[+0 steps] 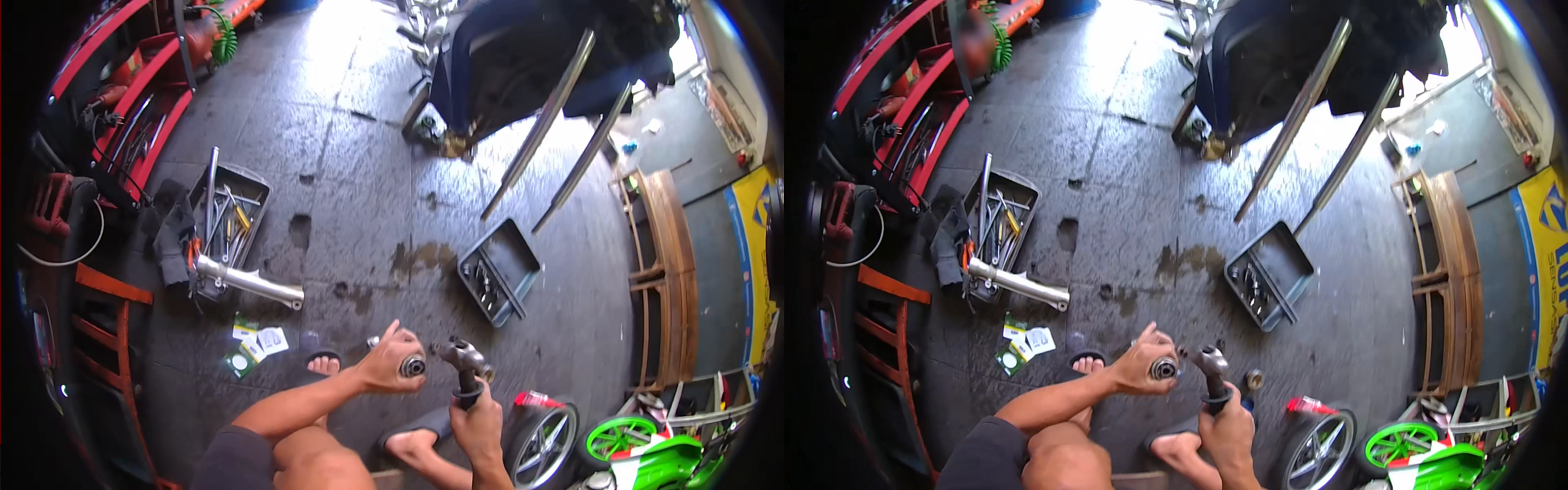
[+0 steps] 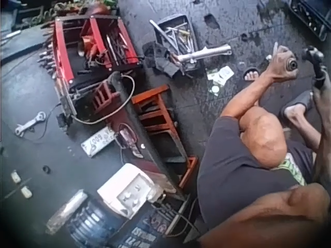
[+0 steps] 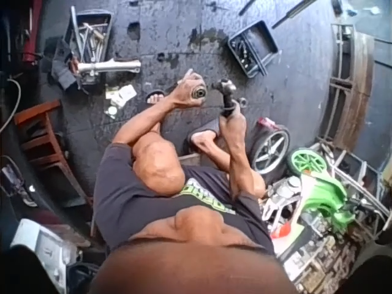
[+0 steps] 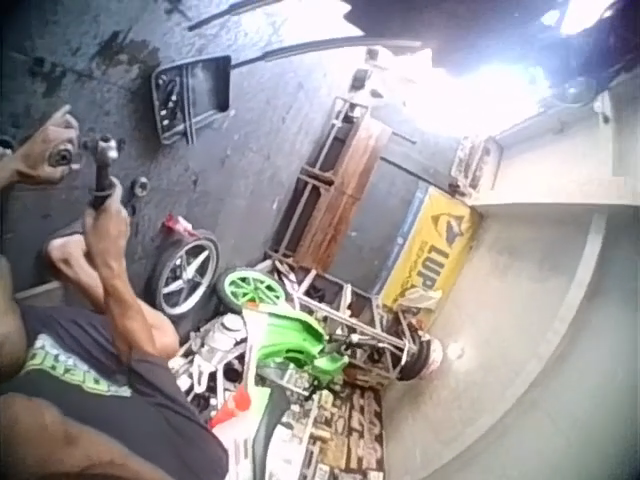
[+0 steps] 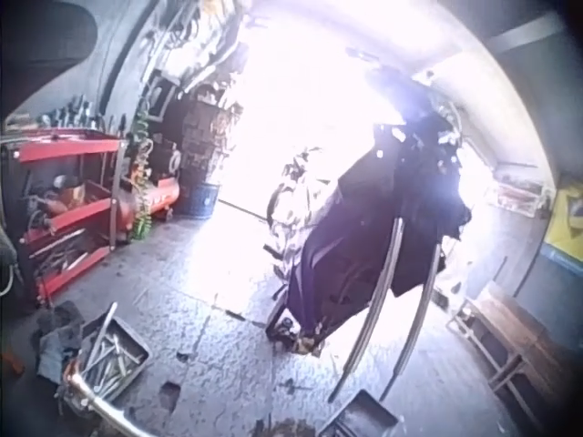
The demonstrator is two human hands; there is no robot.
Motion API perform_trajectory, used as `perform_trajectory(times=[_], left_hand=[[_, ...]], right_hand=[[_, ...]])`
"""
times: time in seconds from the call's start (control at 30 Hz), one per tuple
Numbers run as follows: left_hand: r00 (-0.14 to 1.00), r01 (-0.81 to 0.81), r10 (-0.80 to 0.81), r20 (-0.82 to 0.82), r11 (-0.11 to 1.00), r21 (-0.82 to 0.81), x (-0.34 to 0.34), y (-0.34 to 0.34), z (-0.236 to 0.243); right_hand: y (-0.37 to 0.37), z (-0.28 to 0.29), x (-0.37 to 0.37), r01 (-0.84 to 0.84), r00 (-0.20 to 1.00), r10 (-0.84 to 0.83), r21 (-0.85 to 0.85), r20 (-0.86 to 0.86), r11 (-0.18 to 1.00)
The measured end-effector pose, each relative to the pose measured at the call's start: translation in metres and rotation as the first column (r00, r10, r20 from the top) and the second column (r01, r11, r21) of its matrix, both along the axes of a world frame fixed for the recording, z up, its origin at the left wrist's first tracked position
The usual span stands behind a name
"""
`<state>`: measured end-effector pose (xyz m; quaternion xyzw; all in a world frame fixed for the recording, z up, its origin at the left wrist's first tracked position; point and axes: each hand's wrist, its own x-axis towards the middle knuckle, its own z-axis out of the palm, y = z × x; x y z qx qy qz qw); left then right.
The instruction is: Repairing and assembling motorcycle front fork components.
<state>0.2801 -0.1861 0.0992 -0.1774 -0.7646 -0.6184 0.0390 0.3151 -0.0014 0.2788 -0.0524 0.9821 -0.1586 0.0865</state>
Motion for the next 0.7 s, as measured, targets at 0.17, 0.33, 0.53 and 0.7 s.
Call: perform_trajectory(times=[0.17,0.33,0.53,0.7], left_hand=[[0.996,0.039,-0.044,0.075,0.997,0.072,0.004,-0.002,-0.004],[0.994,-0.091,0.076,0.081,0.972,0.215,0.015,0.004,-0.011],[0.994,-0.062,0.037,0.102,0.964,0.258,0.01,0.011,-0.007],[0.998,0.041,-0.05,0.039,0.977,0.21,0.004,0.006,-0.009]], right_hand=[[0.021,0.005,0.005,0.109,0.994,-0.108,-0.233,0.017,0.966],[0.023,0.015,0.028,0.141,0.989,-0.123,-0.24,0.088,0.96],[0.018,0.0,0.038,0.171,0.979,-0.135,-0.253,0.156,0.952],[0.004,0.02,0.019,0.139,0.98,-0.088,-0.309,0.176,0.941]])
